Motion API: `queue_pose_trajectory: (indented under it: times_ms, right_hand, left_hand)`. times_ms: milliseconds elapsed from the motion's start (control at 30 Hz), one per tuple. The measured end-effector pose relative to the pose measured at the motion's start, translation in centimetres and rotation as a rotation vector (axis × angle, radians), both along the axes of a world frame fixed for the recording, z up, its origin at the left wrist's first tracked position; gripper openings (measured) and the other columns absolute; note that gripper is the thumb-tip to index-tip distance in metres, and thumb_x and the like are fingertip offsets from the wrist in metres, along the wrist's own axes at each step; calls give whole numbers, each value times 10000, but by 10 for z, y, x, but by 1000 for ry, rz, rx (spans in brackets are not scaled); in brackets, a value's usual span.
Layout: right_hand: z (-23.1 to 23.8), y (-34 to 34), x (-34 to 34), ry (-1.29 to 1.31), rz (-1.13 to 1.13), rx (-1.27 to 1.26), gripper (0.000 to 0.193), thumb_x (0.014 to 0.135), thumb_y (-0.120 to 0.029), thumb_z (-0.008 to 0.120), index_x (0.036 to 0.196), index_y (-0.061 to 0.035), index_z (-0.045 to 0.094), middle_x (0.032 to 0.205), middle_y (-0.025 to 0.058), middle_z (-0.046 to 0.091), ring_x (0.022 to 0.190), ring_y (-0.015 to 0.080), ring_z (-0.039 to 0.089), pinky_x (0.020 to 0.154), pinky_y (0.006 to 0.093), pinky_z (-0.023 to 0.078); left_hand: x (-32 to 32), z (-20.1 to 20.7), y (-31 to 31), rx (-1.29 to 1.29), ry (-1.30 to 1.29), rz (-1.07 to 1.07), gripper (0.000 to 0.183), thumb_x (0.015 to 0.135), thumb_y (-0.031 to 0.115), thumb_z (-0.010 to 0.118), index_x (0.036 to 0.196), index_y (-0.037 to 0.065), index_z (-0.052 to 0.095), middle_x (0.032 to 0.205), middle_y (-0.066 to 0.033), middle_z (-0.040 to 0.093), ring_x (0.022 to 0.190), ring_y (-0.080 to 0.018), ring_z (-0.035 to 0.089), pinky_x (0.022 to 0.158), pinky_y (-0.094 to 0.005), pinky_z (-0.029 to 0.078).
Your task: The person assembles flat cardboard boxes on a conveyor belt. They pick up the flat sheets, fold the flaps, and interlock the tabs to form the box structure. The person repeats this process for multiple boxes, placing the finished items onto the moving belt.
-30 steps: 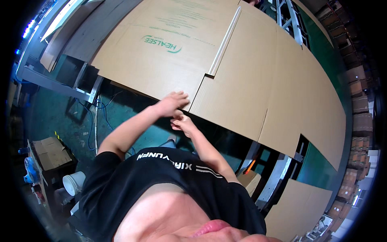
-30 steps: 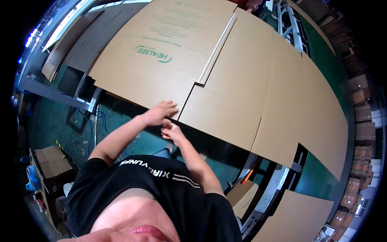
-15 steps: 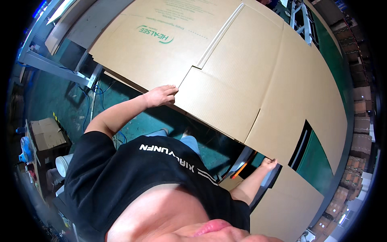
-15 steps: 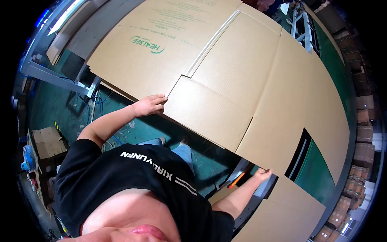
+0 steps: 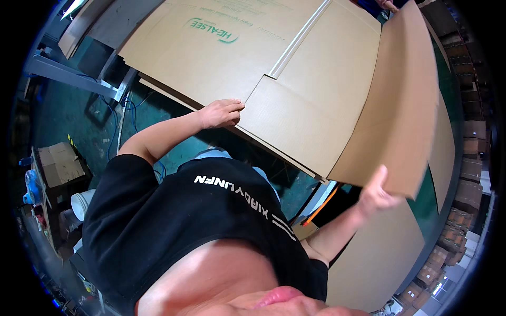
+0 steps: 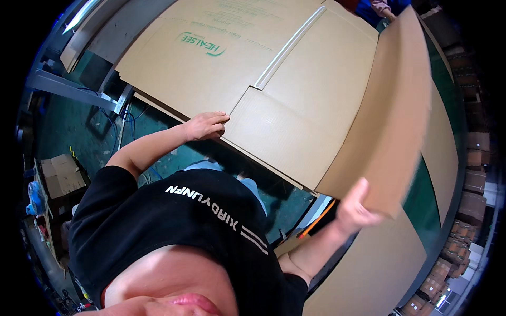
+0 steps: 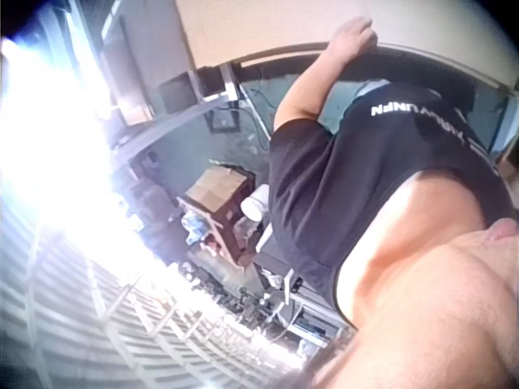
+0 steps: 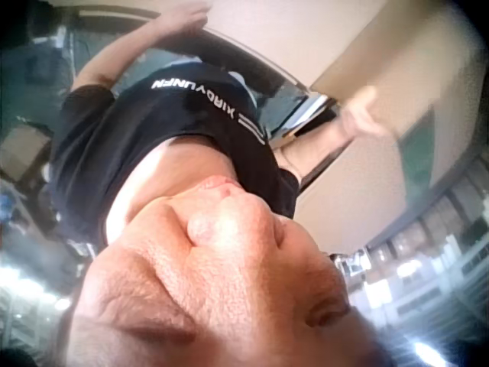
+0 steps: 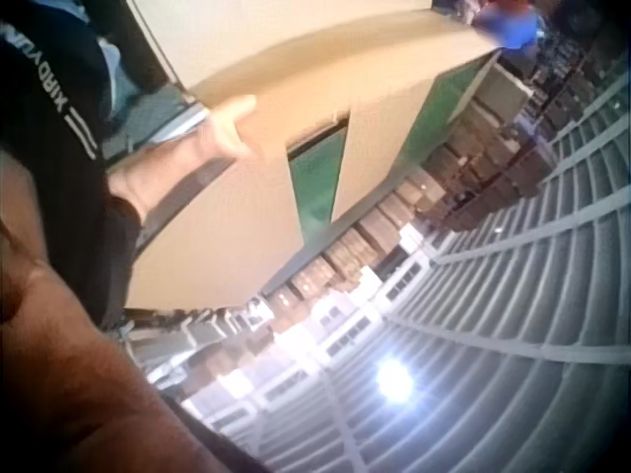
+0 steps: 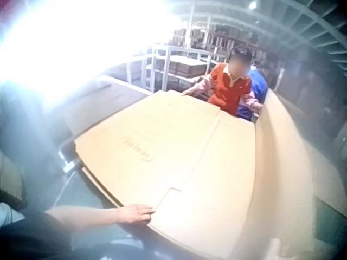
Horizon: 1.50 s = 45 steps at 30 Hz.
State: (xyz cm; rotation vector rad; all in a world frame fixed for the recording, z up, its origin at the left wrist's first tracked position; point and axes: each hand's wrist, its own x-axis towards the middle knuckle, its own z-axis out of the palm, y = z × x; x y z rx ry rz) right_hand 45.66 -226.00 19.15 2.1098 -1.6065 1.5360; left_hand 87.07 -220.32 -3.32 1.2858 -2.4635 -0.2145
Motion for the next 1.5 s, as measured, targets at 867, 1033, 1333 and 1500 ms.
queue_pose_trajectory:
  times_ms: [867,1033,1333,1500]
  right_hand:
    - [-228,-168,51,250,-376,716,357,823,-246,578,1026,46,606,1128,253,598,977,404,584,834,492,458]
    - [-310,-268,-96,-765,-311,1000,389,963,-341,521,1030,21,645,993,86,673,836,234,628,762,379,503]
    - [-282,-259,-78,-768,-484,1204,642,950,-566,404,1291,-37,535,1289,97,565,1174,252,525,980,381,419]
    - [-287,-252,-49,-298,-724,937,639,965,-507,418,1153,74,606,1099,150,652,987,248,611,872,343,462]
  left_hand:
    - [14,4,-3,48,95,123,444,765,227,672,1171,69,585,1235,-145,562,1107,-305,573,924,-405,485]
    - [48,8,-49,126,102,-313,519,817,325,612,1262,74,525,1316,-154,496,1102,-300,572,867,-399,487]
    - [53,-47,-70,163,342,-523,480,803,228,568,1254,65,533,1146,-102,530,1037,-236,540,917,-396,443]
    - [49,-23,-76,498,458,-389,383,839,230,493,1174,56,560,1094,-78,534,1097,-243,496,973,-424,399]
